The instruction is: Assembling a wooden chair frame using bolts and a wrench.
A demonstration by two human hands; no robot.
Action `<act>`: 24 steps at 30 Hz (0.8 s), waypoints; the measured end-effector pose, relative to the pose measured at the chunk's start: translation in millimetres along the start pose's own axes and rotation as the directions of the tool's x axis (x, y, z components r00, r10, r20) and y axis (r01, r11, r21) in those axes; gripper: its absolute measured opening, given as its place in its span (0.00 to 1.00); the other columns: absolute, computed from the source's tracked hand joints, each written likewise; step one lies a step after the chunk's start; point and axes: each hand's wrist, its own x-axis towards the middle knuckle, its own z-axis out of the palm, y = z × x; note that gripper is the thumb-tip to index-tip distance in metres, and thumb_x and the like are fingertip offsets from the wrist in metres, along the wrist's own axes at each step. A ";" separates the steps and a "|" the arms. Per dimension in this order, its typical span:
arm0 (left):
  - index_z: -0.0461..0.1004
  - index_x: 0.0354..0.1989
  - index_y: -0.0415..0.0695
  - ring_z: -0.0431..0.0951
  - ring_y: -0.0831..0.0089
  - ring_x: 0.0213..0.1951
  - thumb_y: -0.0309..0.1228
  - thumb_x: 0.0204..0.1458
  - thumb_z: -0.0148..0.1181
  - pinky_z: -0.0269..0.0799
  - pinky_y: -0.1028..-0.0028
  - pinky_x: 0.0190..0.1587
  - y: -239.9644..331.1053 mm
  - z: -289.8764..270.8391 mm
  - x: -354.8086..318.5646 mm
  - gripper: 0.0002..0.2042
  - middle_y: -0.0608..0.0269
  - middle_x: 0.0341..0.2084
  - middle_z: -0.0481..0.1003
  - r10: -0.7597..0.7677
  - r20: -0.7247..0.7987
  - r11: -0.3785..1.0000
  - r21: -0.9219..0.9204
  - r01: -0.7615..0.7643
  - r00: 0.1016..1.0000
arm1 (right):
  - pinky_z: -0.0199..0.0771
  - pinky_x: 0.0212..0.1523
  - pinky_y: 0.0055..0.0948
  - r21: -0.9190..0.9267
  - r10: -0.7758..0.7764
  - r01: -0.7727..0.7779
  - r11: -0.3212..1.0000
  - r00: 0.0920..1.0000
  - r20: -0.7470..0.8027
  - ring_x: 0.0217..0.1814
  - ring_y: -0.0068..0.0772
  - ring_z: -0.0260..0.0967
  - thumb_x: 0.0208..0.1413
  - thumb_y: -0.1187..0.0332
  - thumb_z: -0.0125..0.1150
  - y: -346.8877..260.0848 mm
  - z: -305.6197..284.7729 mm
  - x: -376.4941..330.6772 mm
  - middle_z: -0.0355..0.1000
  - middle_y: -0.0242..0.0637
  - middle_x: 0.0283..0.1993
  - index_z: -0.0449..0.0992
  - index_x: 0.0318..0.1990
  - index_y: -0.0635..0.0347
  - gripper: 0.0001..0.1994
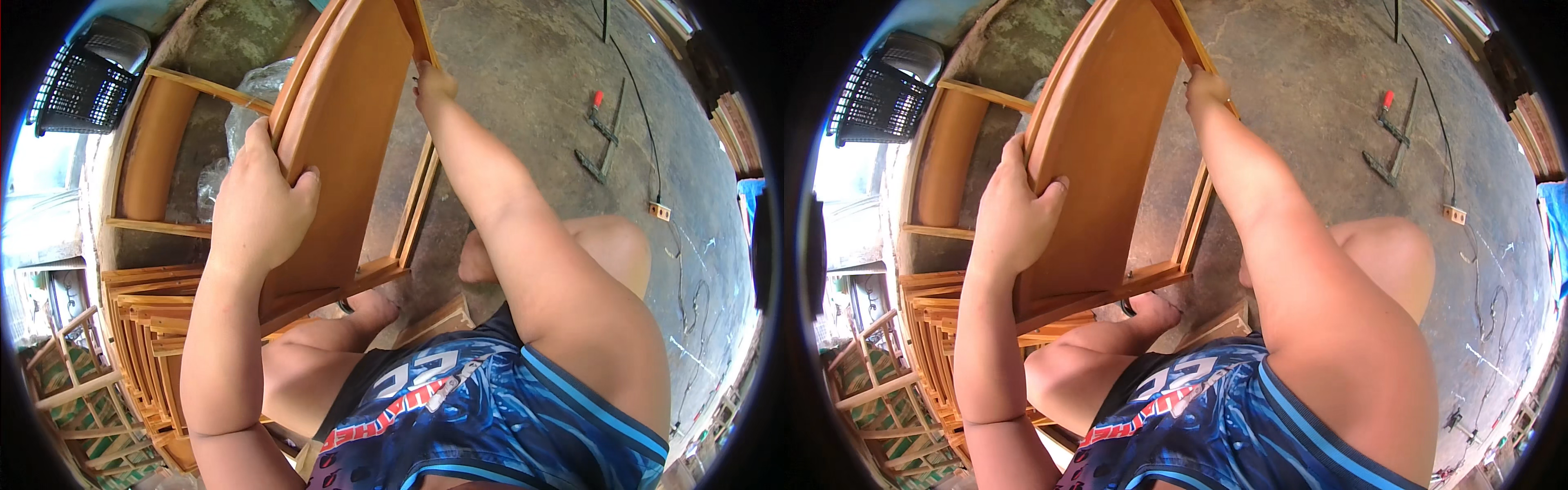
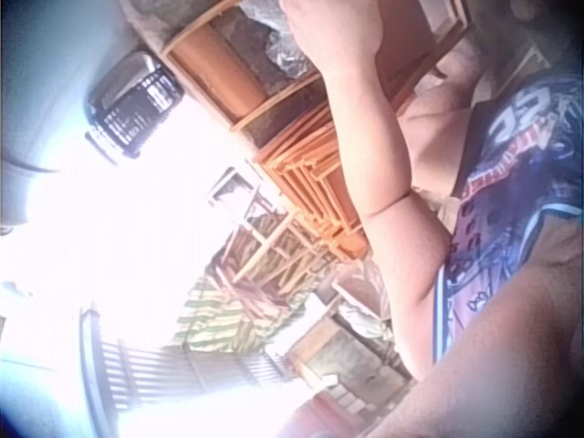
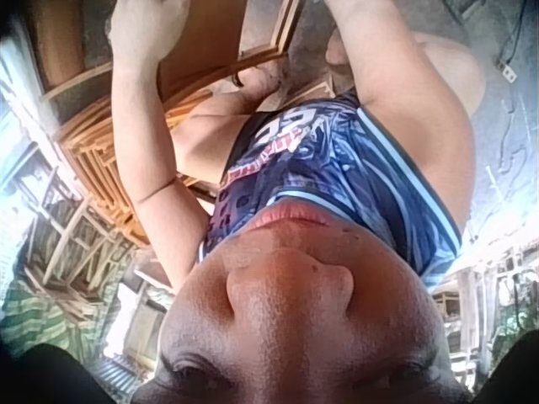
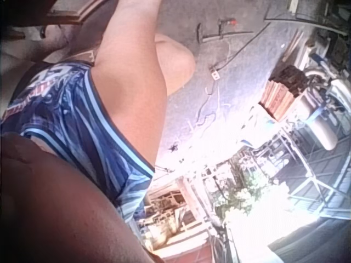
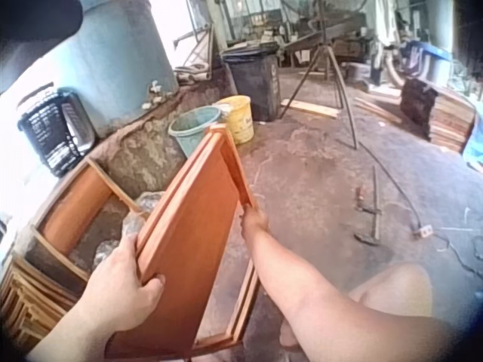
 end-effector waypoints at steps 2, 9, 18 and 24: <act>0.59 0.61 0.30 0.74 0.44 0.52 0.32 0.50 0.59 0.69 0.58 0.55 -1.3 -0.5 0.9 0.31 0.35 0.47 0.73 -0.014 -0.003 1.000 0.012 0.014 1.000 | 0.68 0.26 0.35 0.022 0.025 -0.024 0.999 1.000 -0.012 0.31 0.33 0.68 0.49 0.66 0.66 3.4 1.9 5.7 0.73 0.38 0.37 0.76 0.42 0.64 0.14; 0.60 0.60 0.30 0.74 0.44 0.51 0.31 0.50 0.58 0.70 0.57 0.54 -3.9 -1.1 2.5 0.30 0.35 0.46 0.73 0.001 -0.005 0.999 -0.034 -0.001 1.000 | 0.64 0.27 0.33 0.245 0.030 -0.067 0.967 0.988 0.151 0.27 0.31 0.60 0.53 0.70 0.62 12.3 3.4 17.0 0.68 0.35 0.32 0.74 0.42 0.60 0.10; 0.58 0.63 0.34 0.73 0.44 0.53 0.31 0.51 0.59 0.68 0.58 0.56 -5.3 -1.7 2.6 0.30 0.35 0.49 0.72 -0.022 0.008 0.999 -0.029 0.022 1.000 | 0.66 0.25 0.31 0.117 -0.124 0.115 0.986 0.990 0.071 0.31 0.32 0.66 0.50 0.67 0.64 4.6 8.2 -12.0 0.69 0.39 0.34 0.75 0.40 0.62 0.11; 0.60 0.60 0.30 0.74 0.44 0.52 0.31 0.50 0.58 0.69 0.57 0.55 -6.5 -1.9 3.5 0.29 0.35 0.47 0.73 -0.004 -0.009 1.000 -0.014 0.004 1.000 | 0.69 0.26 0.33 0.029 -0.007 0.006 1.000 1.000 0.010 0.30 0.34 0.67 0.50 0.68 0.62 -6.4 3.7 -15.7 0.69 0.41 0.34 0.74 0.38 0.64 0.11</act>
